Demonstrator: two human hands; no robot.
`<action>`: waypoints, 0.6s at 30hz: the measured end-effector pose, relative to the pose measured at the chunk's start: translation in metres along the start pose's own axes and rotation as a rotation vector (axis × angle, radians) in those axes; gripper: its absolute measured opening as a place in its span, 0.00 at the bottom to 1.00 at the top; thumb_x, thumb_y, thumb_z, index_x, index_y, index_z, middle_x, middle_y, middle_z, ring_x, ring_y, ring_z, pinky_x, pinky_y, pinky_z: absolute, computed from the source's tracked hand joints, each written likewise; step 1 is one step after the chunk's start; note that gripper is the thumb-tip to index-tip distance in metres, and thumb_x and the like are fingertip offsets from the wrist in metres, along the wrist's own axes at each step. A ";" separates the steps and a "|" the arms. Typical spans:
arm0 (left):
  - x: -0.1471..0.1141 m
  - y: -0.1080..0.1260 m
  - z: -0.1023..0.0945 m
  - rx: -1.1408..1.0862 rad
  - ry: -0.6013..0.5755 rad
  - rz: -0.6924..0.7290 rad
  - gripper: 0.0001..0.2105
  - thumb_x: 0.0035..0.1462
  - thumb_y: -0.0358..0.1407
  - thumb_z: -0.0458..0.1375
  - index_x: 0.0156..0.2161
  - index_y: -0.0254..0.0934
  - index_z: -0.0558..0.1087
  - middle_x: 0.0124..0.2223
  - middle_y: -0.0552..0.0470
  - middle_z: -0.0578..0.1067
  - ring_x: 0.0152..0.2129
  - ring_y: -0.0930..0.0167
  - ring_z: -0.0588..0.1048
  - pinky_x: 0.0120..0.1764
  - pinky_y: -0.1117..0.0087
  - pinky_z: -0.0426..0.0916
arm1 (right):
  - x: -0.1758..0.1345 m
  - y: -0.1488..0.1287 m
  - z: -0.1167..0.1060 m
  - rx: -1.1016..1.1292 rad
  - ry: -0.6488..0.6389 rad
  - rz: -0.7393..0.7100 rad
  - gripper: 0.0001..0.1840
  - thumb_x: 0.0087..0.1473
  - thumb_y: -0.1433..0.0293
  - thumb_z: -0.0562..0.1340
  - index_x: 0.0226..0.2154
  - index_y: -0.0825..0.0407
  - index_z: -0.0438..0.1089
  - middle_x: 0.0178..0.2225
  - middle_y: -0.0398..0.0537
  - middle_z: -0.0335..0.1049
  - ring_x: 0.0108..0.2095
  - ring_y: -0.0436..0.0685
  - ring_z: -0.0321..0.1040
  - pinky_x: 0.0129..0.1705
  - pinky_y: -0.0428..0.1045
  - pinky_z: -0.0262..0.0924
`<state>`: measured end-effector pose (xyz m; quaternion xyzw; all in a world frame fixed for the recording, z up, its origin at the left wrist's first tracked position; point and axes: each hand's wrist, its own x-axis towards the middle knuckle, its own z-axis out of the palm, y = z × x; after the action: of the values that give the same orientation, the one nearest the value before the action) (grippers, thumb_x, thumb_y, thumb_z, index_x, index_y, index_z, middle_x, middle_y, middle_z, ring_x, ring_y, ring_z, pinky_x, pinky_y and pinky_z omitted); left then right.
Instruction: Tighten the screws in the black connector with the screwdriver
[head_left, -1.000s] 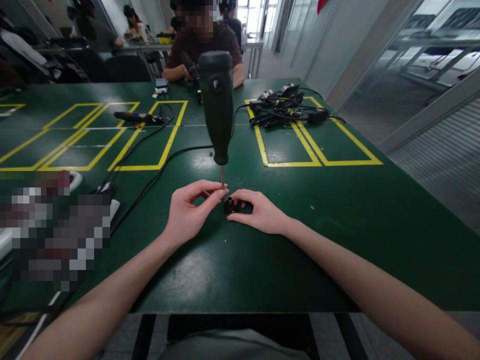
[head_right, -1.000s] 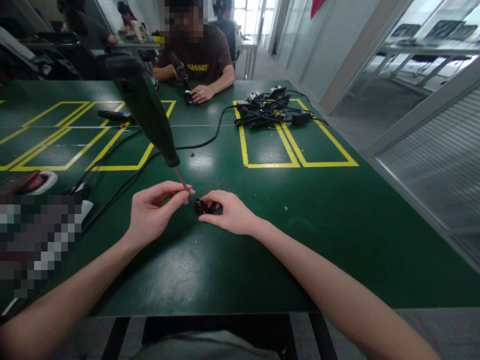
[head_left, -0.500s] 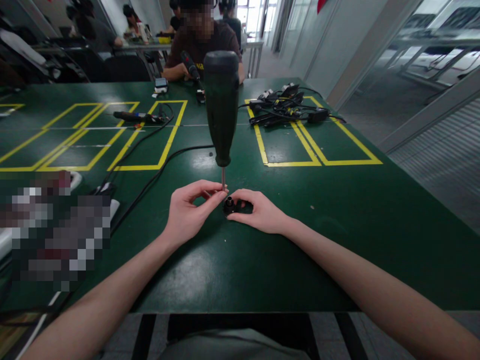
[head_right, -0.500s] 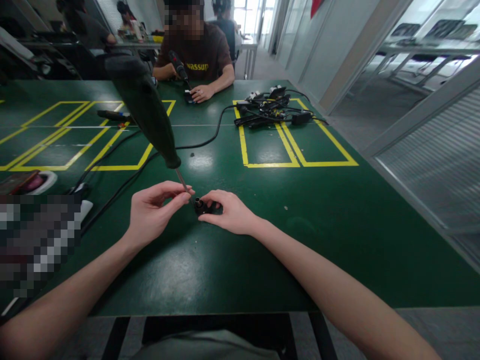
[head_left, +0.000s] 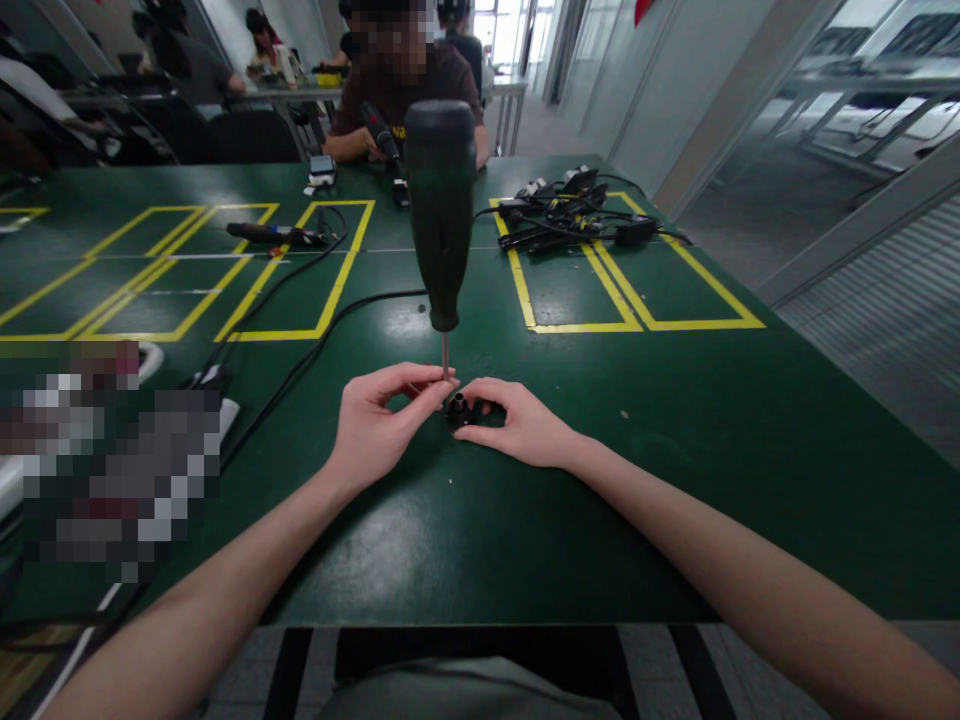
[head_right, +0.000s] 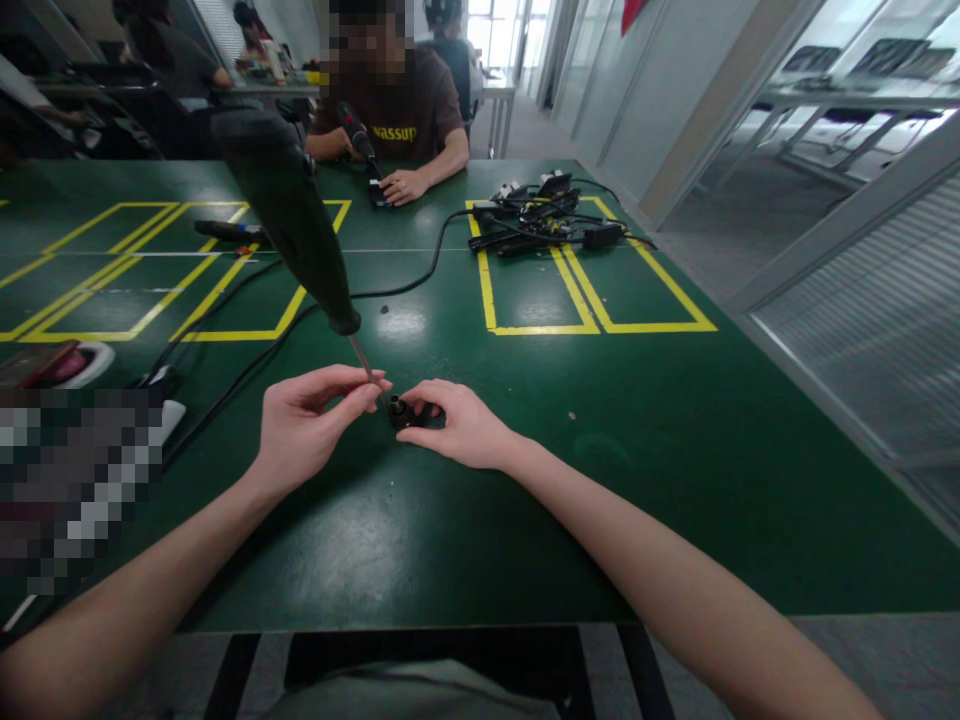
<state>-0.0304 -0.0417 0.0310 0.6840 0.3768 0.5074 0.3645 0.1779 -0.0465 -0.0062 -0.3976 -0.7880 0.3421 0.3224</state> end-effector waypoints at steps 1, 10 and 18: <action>0.000 0.000 0.000 0.000 0.003 -0.003 0.06 0.56 0.38 0.69 0.38 0.38 0.85 0.37 0.48 0.86 0.29 0.71 0.82 0.33 0.70 0.79 | 0.000 0.000 0.000 -0.001 0.000 0.003 0.13 0.57 0.68 0.72 0.43 0.51 0.75 0.41 0.48 0.78 0.41 0.57 0.73 0.44 0.52 0.67; -0.001 -0.002 0.000 -0.009 -0.005 -0.003 0.07 0.57 0.38 0.68 0.39 0.38 0.85 0.38 0.48 0.86 0.28 0.71 0.82 0.31 0.71 0.78 | 0.000 0.000 0.000 -0.001 0.004 -0.005 0.12 0.57 0.67 0.72 0.43 0.51 0.75 0.41 0.48 0.78 0.41 0.57 0.73 0.44 0.52 0.68; 0.000 -0.003 -0.002 -0.025 -0.019 0.013 0.06 0.58 0.35 0.68 0.41 0.39 0.85 0.39 0.49 0.86 0.27 0.73 0.81 0.32 0.72 0.77 | 0.000 0.000 0.001 0.003 0.017 -0.025 0.12 0.56 0.69 0.73 0.42 0.52 0.75 0.40 0.48 0.78 0.41 0.56 0.73 0.43 0.52 0.67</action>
<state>-0.0327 -0.0403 0.0289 0.6868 0.3623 0.5078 0.3731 0.1776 -0.0464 -0.0068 -0.3899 -0.7897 0.3359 0.3339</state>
